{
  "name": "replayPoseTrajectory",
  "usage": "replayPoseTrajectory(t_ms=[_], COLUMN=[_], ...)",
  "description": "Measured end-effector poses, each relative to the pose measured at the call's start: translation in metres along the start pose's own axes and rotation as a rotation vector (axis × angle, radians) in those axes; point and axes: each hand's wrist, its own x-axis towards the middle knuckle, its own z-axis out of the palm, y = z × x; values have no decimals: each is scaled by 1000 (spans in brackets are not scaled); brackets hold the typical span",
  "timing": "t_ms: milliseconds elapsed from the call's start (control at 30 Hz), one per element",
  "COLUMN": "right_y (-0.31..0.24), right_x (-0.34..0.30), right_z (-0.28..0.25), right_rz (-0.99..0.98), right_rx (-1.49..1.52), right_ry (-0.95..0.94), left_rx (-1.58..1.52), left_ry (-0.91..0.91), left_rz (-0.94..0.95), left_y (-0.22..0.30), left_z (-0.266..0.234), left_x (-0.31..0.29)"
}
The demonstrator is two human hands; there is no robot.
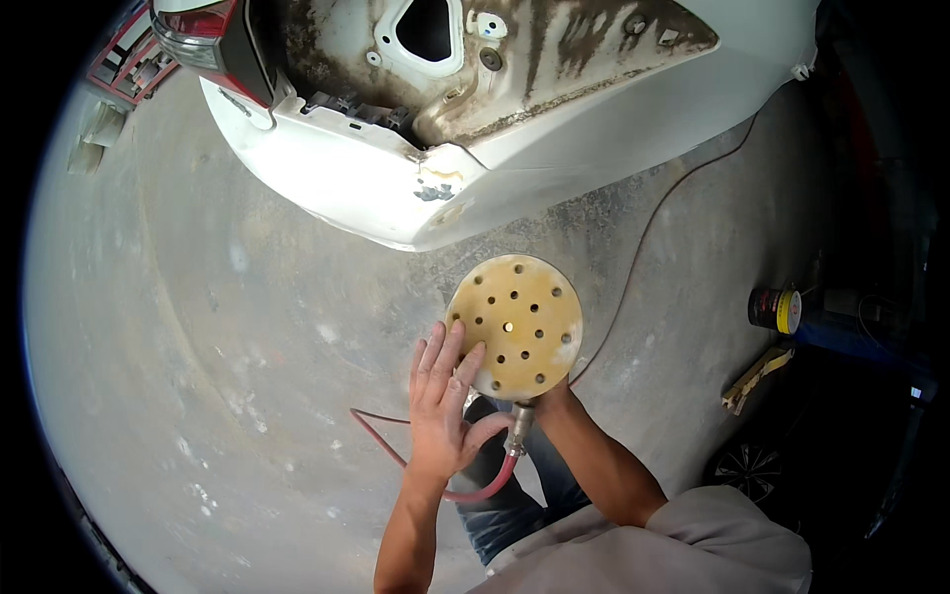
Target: The person uses a pneumatic polishing machine to smooth the surface of a white car's front bumper and side panels. They move the tool systematically across the vehicle's bodywork, occasionally pausing to touch the surface with their hand.
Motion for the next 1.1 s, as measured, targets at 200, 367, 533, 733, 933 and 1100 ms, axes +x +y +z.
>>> replayPoseTrajectory(t_ms=[200, 367, 533, 733, 933, 1100], right_y=[33, 68, 109, 175, 185, 197], right_x=[-2, -2, 16, 67, 113, 147], right_z=[-7, 9, 68, 105, 144, 131], right_rz=[-91, -244, -518, -987, -1256, -1447], right_rx=[162, 127, -162, -540, -999, -1543], right_ry=[8, 119, 410, 731, 901, 826], left_rx=[41, 12, -86, -197, -182, -290], left_ry=[-127, -185, -101, -578, -499, -513], left_rz=[133, 178, -58, -349, -117, -51], left_y=[11, -8, -47, -135, -172, -255], left_z=[9, -14, -47, -104, -102, -69], left_x=[9, 14, -3, -31, -6, -7])
